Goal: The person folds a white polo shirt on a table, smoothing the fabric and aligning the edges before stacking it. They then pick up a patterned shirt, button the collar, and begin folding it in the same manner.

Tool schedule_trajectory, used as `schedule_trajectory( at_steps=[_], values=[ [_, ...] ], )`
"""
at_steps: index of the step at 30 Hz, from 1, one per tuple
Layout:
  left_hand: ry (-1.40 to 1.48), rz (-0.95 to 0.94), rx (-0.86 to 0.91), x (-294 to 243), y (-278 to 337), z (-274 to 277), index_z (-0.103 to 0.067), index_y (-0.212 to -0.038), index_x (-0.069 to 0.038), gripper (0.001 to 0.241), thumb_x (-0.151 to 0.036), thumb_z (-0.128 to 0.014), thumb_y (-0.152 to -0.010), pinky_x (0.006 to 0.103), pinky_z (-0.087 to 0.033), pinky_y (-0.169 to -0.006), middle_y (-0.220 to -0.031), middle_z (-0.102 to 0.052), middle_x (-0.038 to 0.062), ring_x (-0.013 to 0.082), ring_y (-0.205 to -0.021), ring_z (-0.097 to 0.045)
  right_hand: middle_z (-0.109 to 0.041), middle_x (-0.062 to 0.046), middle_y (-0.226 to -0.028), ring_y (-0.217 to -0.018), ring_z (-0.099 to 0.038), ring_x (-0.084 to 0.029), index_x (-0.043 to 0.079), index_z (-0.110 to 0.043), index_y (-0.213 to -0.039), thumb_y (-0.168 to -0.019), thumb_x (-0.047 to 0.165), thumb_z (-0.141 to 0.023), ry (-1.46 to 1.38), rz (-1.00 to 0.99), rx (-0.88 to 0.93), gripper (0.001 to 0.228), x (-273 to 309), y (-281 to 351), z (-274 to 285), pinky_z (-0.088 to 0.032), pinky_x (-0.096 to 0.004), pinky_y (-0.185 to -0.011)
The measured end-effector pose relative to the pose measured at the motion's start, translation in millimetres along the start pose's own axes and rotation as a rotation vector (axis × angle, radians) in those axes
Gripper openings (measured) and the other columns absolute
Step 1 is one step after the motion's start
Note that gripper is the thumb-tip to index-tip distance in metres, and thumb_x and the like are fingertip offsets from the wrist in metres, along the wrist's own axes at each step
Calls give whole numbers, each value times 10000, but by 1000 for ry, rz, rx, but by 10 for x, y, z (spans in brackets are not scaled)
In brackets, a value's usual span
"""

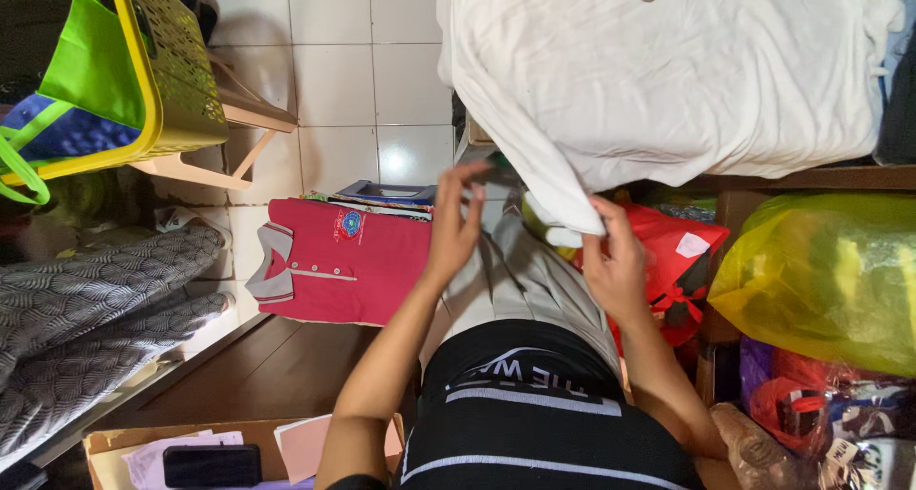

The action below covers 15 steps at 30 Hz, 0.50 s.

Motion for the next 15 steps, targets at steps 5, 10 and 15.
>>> schedule_trajectory(
  at_steps=[5,10,15],
  values=[
    [-178,-391,-157,-115,-561,49,-474,-1500,-115,699,-39,-731,-854,440,-427,-1103,-1517,-425,181,396,-1357,-470,-678,-127,-1082,-991,-663,-204,1,-625,-1279,-1069,30,-600,60,371,-14,213,571,-14,113,-519,-324,-885],
    [-145,-314,-67,-26,-801,238,-696,-1355,-173,589,157,-566,-885,358,-532,-1057,-1376,-662,66,258,-1258,-657,-653,-133,-1033,-921,-663,-275,-6,-648,-1219,-967,7,-671,137,354,3,253,787,-26,130,-522,-345,-817],
    [-103,-314,-60,103,-831,643,-734,-1222,-126,484,179,-520,-913,345,-575,-954,-1330,-689,82,229,-1158,-699,-561,-175,-1139,-998,-637,-347,-2,-637,-1207,-817,-10,-730,410,354,110,401,651,-112,204,-515,-422,-827]
  ],
)
Point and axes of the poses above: each hand's wrist, its own y-axis away from the middle knuckle, its own z-axis out of the back of the hand, x = y × z, the point moved 2 cm from there along -y, towards the middle knuckle
